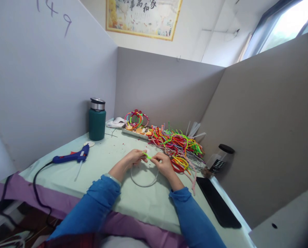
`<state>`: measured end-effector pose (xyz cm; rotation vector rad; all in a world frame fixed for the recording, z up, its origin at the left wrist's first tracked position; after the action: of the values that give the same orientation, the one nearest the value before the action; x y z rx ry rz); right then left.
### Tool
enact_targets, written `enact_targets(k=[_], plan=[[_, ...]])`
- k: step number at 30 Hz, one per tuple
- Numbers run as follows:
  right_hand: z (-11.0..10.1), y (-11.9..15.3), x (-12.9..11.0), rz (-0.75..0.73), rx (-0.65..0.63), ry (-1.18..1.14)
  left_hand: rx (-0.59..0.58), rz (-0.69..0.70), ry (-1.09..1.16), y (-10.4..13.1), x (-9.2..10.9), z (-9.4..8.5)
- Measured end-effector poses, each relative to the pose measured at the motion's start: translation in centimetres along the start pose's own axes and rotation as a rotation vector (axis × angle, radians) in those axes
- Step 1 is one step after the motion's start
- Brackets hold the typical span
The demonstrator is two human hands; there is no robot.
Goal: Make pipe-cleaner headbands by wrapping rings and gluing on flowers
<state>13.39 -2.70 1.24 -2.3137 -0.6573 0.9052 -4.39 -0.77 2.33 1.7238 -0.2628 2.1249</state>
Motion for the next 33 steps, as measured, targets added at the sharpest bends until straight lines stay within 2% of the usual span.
enact_targets(k=[5,13,25,33], plan=[[0.1,0.0,0.0,-0.029,-0.015,0.019,-0.008,-0.098,-0.063,0.0,-0.1,-0.2],[0.1,0.1,0.0,-0.027,-0.011,0.021,-0.021,-0.099,-0.024,0.5,0.3,0.1],[0.0,0.0,0.1,0.038,0.0,-0.007,0.041,0.1,-0.287,0.5,0.4,0.5],[0.1,0.0,0.2,0.045,0.004,-0.004,0.022,0.233,-0.446,-1.3,-0.8,-0.5]])
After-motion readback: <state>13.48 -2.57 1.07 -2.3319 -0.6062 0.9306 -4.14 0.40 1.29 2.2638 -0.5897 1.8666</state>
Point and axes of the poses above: each hand's wrist, its own y-axis away from the middle knuckle, its own z-axis out of the palm, x = y × z, the point moved 1 cm from there along -y, towards the middle knuckle, and after that the axes turned 13 degrees about y, right-handed, at the moved point
